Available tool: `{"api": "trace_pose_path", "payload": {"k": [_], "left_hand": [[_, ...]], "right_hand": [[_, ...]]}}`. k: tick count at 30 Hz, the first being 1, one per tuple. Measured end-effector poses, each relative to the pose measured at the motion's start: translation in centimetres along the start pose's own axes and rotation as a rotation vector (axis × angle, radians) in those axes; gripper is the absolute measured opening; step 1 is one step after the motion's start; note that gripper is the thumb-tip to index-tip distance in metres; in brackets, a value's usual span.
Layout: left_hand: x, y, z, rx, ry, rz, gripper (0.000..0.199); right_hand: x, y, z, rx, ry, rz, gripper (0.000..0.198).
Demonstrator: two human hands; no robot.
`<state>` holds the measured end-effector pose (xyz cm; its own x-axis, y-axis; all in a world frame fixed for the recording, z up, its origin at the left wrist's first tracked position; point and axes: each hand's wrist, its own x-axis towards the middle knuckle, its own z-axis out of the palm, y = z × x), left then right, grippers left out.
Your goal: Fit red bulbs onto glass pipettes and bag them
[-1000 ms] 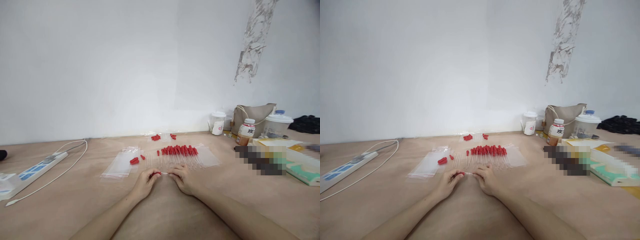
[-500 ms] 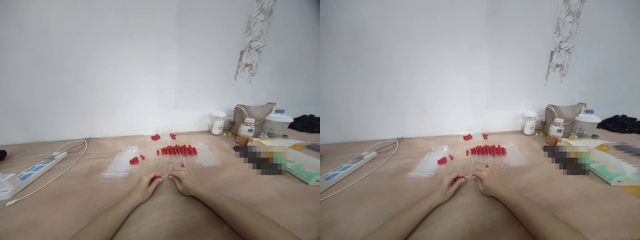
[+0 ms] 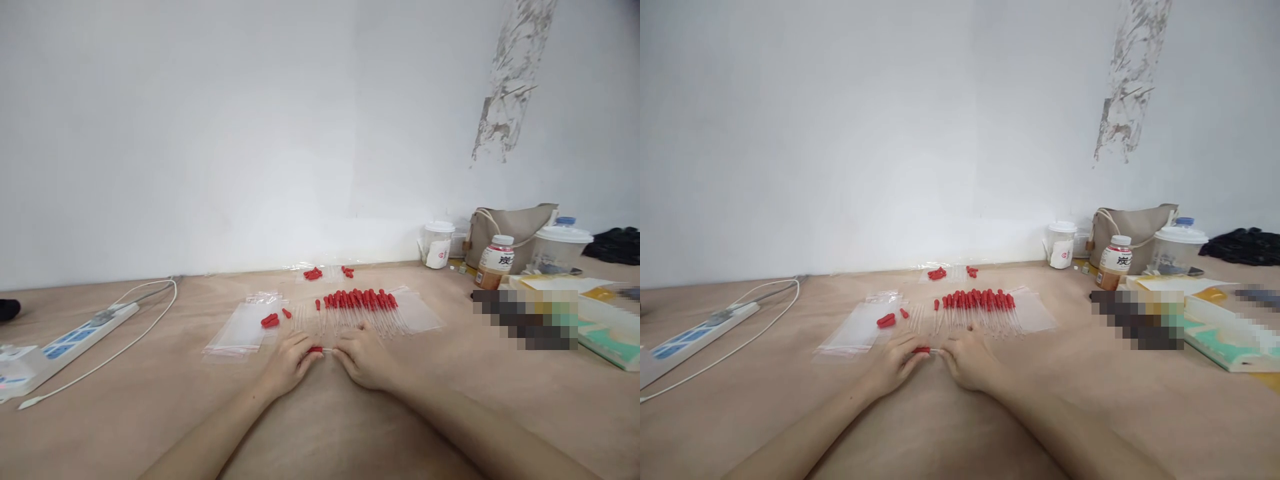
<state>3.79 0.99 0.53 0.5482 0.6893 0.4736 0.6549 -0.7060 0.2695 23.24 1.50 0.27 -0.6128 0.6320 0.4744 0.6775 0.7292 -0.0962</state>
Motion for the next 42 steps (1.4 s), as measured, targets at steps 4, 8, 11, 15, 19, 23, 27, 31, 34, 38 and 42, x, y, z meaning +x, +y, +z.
{"api": "trace_pose_path", "payload": {"k": [4, 8, 11, 15, 19, 23, 27, 31, 34, 38, 42], "left_hand": [[-0.2, -1.7, -0.8, 0.144, 0.061, 0.009, 0.022], [-0.8, -5.1, -1.4, 0.325, 0.278, -0.220, 0.025], [-1.3, -7.4, -1.7, 0.413, 0.342, -0.401, 0.018], [-1.6, -8.4, -1.8, 0.407, 0.319, -0.473, 0.017], [-1.7, -8.5, -1.5, 0.348, 0.283, -0.431, 0.017], [-1.8, -9.1, -1.1, 0.299, 0.261, -0.415, 0.025], [-1.6, -9.9, -0.6, 0.289, 0.218, -0.450, 0.035], [-0.9, -10.4, -0.1, 0.259, 0.157, -0.431, 0.044], [-0.2, -10.6, 0.2, 0.243, 0.117, -0.373, 0.046], [0.3, -10.3, 0.4, 0.224, 0.088, -0.282, 0.047], [0.2, -9.8, 0.3, 0.220, 0.085, -0.241, 0.047]], "right_hand": [[0.0, 0.2, -1.3, -0.069, -0.050, 0.032, 0.022], [0.7, 2.6, -1.6, 0.020, -0.041, 0.417, 0.025], [2.3, 4.4, -1.1, 0.123, -0.041, 0.653, 0.030], [5.3, 4.8, 0.3, 0.070, 0.016, 0.752, 0.033], [7.3, 4.2, 2.0, 0.024, 0.016, 0.781, 0.029], [7.4, 4.3, 3.0, -0.011, 0.010, 0.797, 0.029], [6.8, 4.2, 3.2, -0.026, 0.022, 0.785, 0.036], [6.7, 3.1, 3.1, -0.045, 0.070, 0.695, 0.036], [7.2, 1.8, 3.3, -0.051, 0.054, 0.575, 0.029], [8.6, -0.2, 4.0, -0.053, -0.022, 0.513, 0.025], [10.2, -1.3, 4.8, -0.067, -0.064, 0.560, 0.028]]}}
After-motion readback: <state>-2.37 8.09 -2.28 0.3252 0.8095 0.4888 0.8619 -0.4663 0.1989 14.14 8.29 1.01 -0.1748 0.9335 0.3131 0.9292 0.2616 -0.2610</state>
